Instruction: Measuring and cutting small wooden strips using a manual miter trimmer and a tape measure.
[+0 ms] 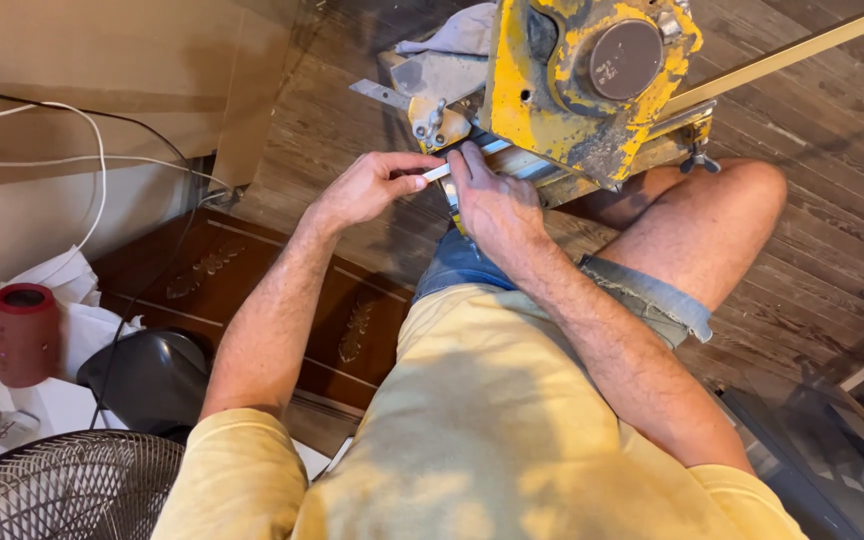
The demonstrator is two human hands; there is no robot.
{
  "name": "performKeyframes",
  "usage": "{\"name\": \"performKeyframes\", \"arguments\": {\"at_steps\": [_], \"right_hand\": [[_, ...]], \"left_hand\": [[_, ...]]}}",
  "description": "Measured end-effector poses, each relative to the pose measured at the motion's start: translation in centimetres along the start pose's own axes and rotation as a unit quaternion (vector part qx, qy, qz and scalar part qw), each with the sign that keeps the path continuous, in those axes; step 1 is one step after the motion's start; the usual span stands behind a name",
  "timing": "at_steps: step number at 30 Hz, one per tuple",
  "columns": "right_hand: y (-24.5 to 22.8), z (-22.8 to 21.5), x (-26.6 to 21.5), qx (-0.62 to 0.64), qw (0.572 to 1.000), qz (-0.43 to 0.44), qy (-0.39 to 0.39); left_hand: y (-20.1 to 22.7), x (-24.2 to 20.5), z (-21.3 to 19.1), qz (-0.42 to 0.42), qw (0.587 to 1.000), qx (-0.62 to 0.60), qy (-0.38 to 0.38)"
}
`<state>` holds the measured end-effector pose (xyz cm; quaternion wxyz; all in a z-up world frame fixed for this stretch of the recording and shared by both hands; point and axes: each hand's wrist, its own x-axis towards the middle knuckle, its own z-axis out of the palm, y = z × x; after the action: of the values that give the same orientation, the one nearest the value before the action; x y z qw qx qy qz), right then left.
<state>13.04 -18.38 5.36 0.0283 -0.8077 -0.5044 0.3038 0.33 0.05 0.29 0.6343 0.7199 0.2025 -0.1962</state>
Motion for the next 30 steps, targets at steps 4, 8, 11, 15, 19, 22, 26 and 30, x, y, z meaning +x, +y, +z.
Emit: {"name": "performKeyframes", "arguments": {"at_steps": [4, 8, 11, 15, 19, 22, 26, 30], "right_hand": [[-0.4, -0.5, 0.2, -0.005, 1.000, 0.011, -0.022], [-0.7, -0.8, 0.3, -0.009, 0.999, 0.028, -0.046], [-0.7, -0.9, 0.3, -0.010, 0.998, 0.033, -0.057], [-0.4, -0.2, 0.2, -0.011, 0.999, 0.024, -0.037], [0.4, 1.1, 0.7, -0.017, 0.999, 0.019, -0.027], [0.7, 2.6, 0.0, -0.054, 0.998, 0.013, 0.021], [-0.2, 0.5, 0.2, -0.030, 0.999, 0.006, 0.041], [0.3, 1.5, 0.3, -0.018, 0.999, 0.012, 0.032]], "left_hand": [[0.7, -0.2, 0.0, -0.005, 1.000, 0.009, 0.000], [-0.5, 0.1, 0.1, -0.011, 1.000, 0.009, 0.002], [-0.8, 0.1, 0.2, -0.015, 1.000, 0.008, 0.002], [-0.3, -0.1, 0.3, -0.011, 1.000, 0.008, 0.015], [0.9, -0.1, 0.0, -0.013, 1.000, 0.010, 0.022], [0.7, -0.2, 0.6, -0.011, 1.000, 0.002, 0.010], [0.2, -0.4, 0.2, -0.021, 0.999, 0.022, 0.021], [0.2, -0.3, 0.3, -0.016, 0.999, 0.035, 0.023]]}}
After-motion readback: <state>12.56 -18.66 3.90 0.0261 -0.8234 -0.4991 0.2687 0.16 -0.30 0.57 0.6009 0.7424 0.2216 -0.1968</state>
